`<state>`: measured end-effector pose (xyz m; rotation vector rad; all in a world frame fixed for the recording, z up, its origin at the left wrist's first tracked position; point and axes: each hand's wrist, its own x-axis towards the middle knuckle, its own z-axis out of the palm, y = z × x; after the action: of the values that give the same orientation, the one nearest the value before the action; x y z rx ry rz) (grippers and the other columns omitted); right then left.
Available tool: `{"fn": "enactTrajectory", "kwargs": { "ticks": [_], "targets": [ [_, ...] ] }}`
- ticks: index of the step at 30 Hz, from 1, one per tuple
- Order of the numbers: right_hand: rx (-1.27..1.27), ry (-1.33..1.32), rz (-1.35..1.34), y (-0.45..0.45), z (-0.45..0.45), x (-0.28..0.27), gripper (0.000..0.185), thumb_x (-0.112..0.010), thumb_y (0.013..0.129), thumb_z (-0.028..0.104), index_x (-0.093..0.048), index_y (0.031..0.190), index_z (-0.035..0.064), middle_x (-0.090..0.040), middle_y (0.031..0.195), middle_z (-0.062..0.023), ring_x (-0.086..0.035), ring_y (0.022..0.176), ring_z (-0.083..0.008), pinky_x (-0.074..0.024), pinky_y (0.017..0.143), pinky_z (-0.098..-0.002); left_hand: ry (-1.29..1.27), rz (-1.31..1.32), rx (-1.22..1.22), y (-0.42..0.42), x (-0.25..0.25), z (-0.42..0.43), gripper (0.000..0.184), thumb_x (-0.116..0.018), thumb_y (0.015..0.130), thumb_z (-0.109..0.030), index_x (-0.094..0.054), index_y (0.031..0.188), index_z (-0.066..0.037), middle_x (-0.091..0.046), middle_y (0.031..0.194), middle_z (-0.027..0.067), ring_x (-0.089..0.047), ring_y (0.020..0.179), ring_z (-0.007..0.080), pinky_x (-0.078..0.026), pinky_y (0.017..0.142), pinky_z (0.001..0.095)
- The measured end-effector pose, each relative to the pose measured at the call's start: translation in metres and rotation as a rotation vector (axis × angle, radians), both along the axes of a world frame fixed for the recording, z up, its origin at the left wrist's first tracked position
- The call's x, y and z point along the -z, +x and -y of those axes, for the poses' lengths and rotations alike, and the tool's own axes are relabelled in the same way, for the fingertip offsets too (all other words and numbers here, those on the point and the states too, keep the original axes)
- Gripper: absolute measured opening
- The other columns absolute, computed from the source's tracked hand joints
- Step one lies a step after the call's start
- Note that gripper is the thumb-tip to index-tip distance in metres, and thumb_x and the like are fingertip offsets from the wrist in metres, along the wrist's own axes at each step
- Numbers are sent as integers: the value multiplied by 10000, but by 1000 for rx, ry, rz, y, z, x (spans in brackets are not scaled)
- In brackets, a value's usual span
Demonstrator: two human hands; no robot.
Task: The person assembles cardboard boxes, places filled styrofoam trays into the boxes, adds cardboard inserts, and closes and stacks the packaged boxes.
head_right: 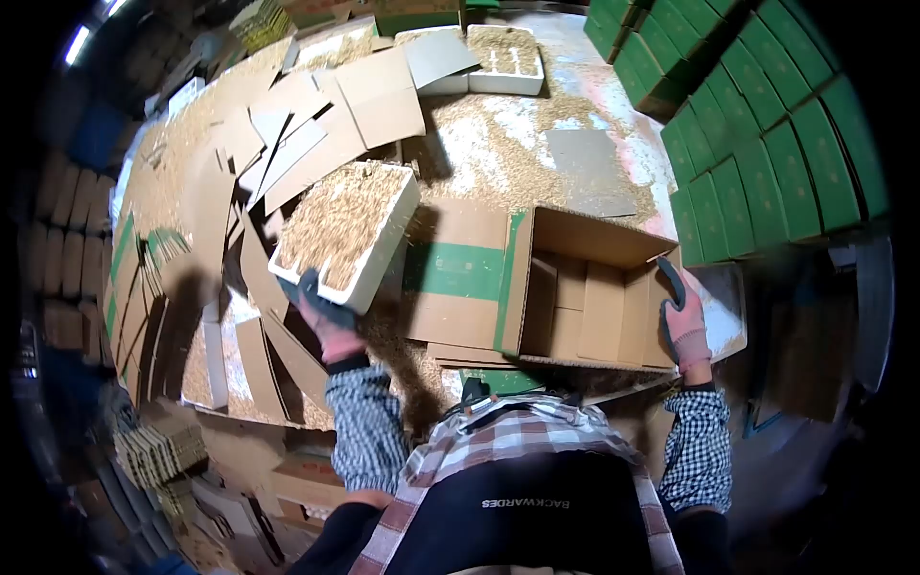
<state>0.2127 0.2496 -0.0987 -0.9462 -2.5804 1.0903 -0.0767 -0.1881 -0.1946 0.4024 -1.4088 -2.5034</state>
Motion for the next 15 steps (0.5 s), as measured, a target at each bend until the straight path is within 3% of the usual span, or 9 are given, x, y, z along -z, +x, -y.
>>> {"fn": "enactTrajectory", "kwargs": {
  "ticks": [3,4,7,8,9,11,13,14,15],
  "targets": [
    [60,-72,10,-16,21,-11,568,-515,776,0,-487,1343,-10,-555,1305,-204,-521,1231,-306,-369,1068,-329,244,-34,458,24,-63,16,669,-517,872,-304,-329,1438,-1,-446,1414,193,-481,1260,347,-405,1071,457],
    [-50,66,-60,-23,24,0,642,-435,769,-48,-458,1397,83,-551,1321,-203,-536,1218,-318,-406,1036,-354,335,37,559,36,-96,10,656,-483,898,-311,-324,1440,23,-440,1418,218,-474,1273,355,-399,1080,465],
    [-48,98,162,-59,42,-1,732,-468,782,-16,-342,1466,211,-414,1415,-263,-454,1258,-430,-407,1043,-422,-77,-86,722,38,-138,-12,584,-460,935,-331,-413,1375,50,-536,1325,221,-563,1182,341,-460,1029,454],
    [-71,87,203,-69,48,-11,754,-487,779,-1,-312,1479,216,-350,1451,-268,-431,1270,-452,-406,1043,-440,389,116,841,33,-149,-27,560,-475,938,-334,-446,1347,48,-565,1290,213,-597,1136,319,-491,995,436],
    [-104,-40,235,-80,35,5,787,-528,778,28,-265,1501,193,-334,1485,-235,-367,1344,-421,-362,1090,-412,450,109,1033,35,-170,-51,564,-512,922,-336,-460,1328,51,-570,1290,199,-607,1114,311,-504,979,429],
    [-237,-512,-54,-64,11,30,790,-578,812,114,-227,1517,163,-333,1507,-169,-332,1380,-326,-311,1127,-392,-186,-166,924,23,-107,-71,494,-525,936,-329,-493,1282,23,-567,1285,172,-599,1120,292,-509,967,418],
    [-231,-924,-174,-61,-6,31,733,-597,885,238,-235,1514,137,-379,1488,-101,-374,1351,-252,-305,1128,-392,-541,-474,935,26,-89,-78,417,-524,957,-319,-518,1233,-7,-553,1284,146,-586,1136,279,-512,957,400],
    [-196,-1082,-199,-64,-15,33,696,-596,926,299,-254,1507,126,-415,1466,-72,-417,1317,-229,-319,1117,-395,-537,-477,978,27,-87,-83,380,-524,967,-313,-531,1209,-21,-547,1284,133,-579,1145,272,-514,952,391],
    [-330,-797,-172,-61,-25,43,710,-604,903,231,-250,1511,132,-447,1438,-89,-458,1273,-223,-361,1072,-369,-287,-213,1113,32,-109,-96,413,-523,962,-297,-493,1267,-21,-550,1266,129,-589,1122,267,-510,953,390]
  ]
}}
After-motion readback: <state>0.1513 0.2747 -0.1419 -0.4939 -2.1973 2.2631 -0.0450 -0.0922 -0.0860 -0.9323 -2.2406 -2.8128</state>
